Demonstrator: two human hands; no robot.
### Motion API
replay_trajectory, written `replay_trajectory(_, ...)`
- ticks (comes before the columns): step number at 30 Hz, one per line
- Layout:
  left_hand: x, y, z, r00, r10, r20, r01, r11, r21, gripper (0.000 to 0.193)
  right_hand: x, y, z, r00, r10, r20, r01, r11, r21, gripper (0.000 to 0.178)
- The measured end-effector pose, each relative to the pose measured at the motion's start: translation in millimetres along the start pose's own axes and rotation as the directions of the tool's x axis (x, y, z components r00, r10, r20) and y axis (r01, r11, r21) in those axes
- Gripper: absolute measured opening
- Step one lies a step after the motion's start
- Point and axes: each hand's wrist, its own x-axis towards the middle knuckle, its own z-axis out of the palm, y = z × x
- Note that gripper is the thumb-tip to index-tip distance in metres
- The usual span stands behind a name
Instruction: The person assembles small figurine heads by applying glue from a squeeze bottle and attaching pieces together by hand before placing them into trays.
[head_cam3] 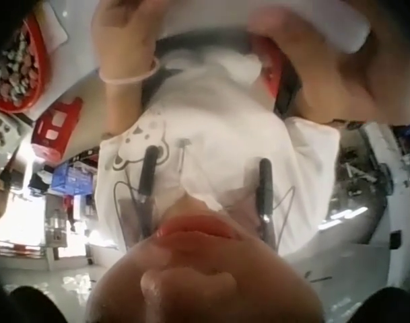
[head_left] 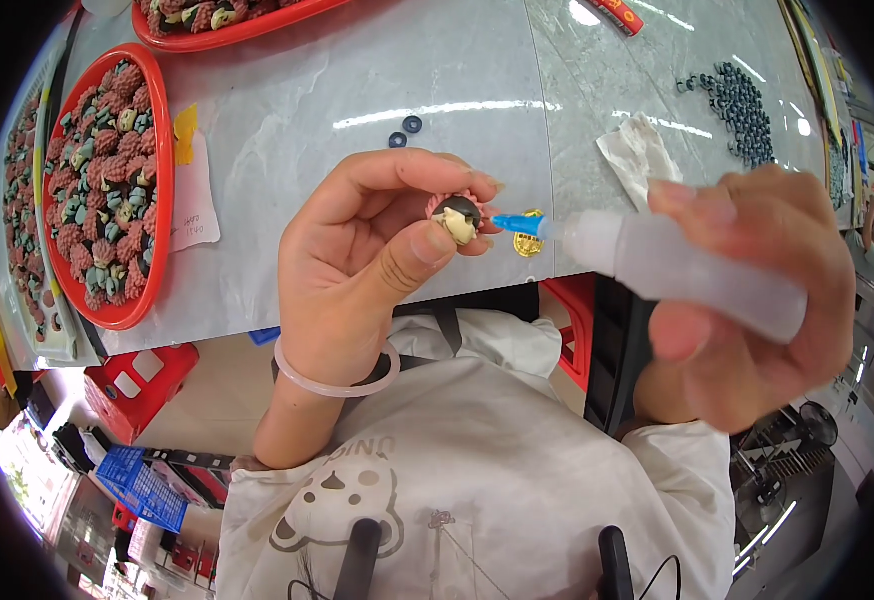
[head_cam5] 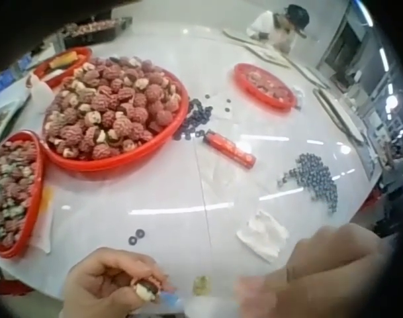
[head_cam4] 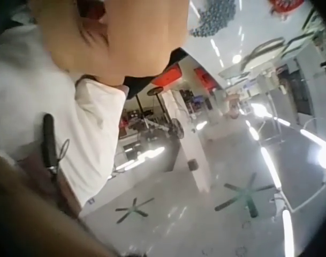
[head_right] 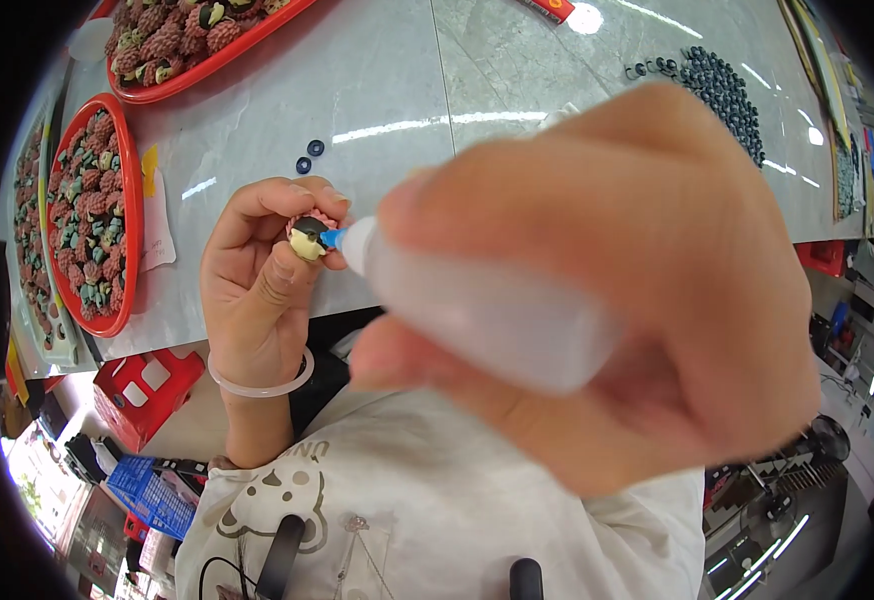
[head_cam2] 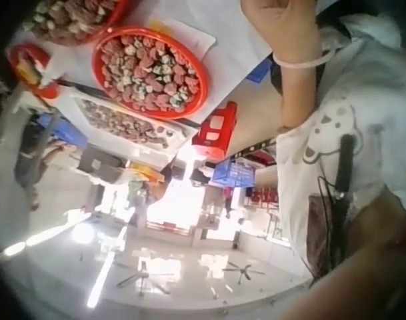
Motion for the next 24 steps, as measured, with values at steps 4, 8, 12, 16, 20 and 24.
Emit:
replay_trajectory(4,0,0,0,1.000,0.013,-0.026,-0.012,1.000,0.018,0.026,7,-5,-7,0.961,-0.199,0.192,0.233,0.956,-0.177,0.045)
replay_trajectory(8,0,2,1,1.000,-0.012,-0.008,0.012,1.000,-0.015,0.025,-11,5,6,0.991,-0.120,-0.059,0.116,0.991,-0.063,0.044)
replay_trajectory(12,1,4,6,0.999,-0.034,-0.012,0.034,0.999,-0.026,0.026,-12,20,0,0.932,0.265,-0.248,-0.162,0.916,0.368,0.038)
replay_trajectory(16,1,0,6,0.999,-0.040,-0.016,0.040,0.999,0.006,0.026,-1,59,18,0.954,0.130,-0.270,-0.066,0.971,0.231,0.032)
replay_trajectory(20,-1,-1,5,0.998,-0.002,-0.066,0.005,0.999,0.053,0.025,11,61,43,0.976,0.140,-0.169,-0.139,0.990,0.017,0.033)
replay_trajectory(24,-3,3,6,0.997,-0.001,-0.076,0.007,0.996,0.086,0.026,10,71,18,0.972,0.094,-0.217,-0.107,0.993,-0.049,0.026)
